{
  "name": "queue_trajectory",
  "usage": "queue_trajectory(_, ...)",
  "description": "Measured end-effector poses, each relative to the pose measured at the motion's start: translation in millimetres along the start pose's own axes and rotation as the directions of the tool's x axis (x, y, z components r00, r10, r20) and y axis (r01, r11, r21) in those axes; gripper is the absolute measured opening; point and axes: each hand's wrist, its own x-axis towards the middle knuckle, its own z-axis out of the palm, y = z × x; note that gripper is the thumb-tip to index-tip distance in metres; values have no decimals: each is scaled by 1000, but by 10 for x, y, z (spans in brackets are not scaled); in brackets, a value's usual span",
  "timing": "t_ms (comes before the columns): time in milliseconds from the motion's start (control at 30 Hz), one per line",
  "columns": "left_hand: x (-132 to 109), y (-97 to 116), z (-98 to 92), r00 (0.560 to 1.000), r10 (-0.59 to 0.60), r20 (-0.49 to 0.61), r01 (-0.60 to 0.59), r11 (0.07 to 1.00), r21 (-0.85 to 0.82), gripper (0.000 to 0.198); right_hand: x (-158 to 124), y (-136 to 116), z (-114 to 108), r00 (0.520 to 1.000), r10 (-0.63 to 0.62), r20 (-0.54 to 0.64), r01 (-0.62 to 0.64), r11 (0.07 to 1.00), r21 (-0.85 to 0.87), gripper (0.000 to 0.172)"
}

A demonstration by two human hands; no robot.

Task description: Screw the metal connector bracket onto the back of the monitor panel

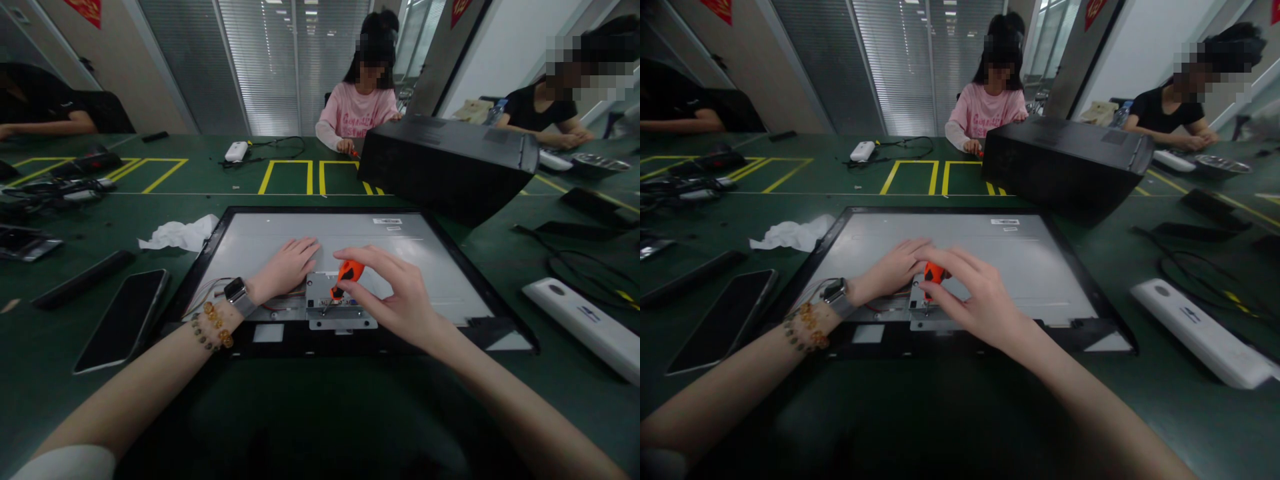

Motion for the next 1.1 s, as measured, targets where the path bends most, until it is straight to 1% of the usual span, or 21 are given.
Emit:
queue_trajectory(133, 4, -4, 4, 1000, 10, -5, -10, 1000, 0, 39, -18, -1, 1, 999, 43, 1, -43, 999, 18, 40)
queue_trajectory(333, 1, -10, 10, 1000, 6, -1, -6, 1000, 2, 40, 4, -31, -28, 998, 32, 47, -34, 999, 40, 35)
queue_trajectory(467, 3, -7, 11, 1000, 9, 0, -10, 1000, 3, 40, 8, -23, -22, 999, 22, 36, -22, 1000, 7, 33)
queue_trajectory(567, 6, -8, 6, 1000, 23, 3, -23, 1000, 0, 40, -12, 0, -5, 999, 42, 19, -42, 999, -16, 38)
queue_trajectory(667, 8, -13, -5, 999, 36, 5, -35, 999, -6, 40, -24, 20, -2, 993, 118, 1, -118, 991, 62, 49)
queue_trajectory(700, 8, -14, -8, 999, 39, 6, -39, 999, -7, 39, -22, 22, -7, 991, 132, -2, -132, 987, 94, 49)
queue_trajectory(733, 8, -16, -10, 999, 42, 8, -42, 999, -8, 39, -17, 22, -14, 991, 135, 1, -134, 984, 115, 45)
queue_trajectory(800, 9, -17, -12, 999, 41, 8, -41, 999, -9, 38, -2, 12, -35, 994, 106, 18, -108, 988, 113, 33)
queue_trajectory(867, 10, -15, -9, 999, 31, 5, -31, 999, -9, 38, 14, -5, -57, 996, 71, 49, -75, 993, 87, 27)
queue_trajectory(1000, 9, -12, 6, 1000, 13, -1, -13, 1000, -8, 38, 25, -31, -73, 995, 28, 97, -34, 998, 60, 36)
queue_trajectory(1100, 6, -17, 19, 1000, 9, 0, -9, 1000, -5, 40, 20, -24, -59, 995, 11, 103, -15, 999, 38, 38)
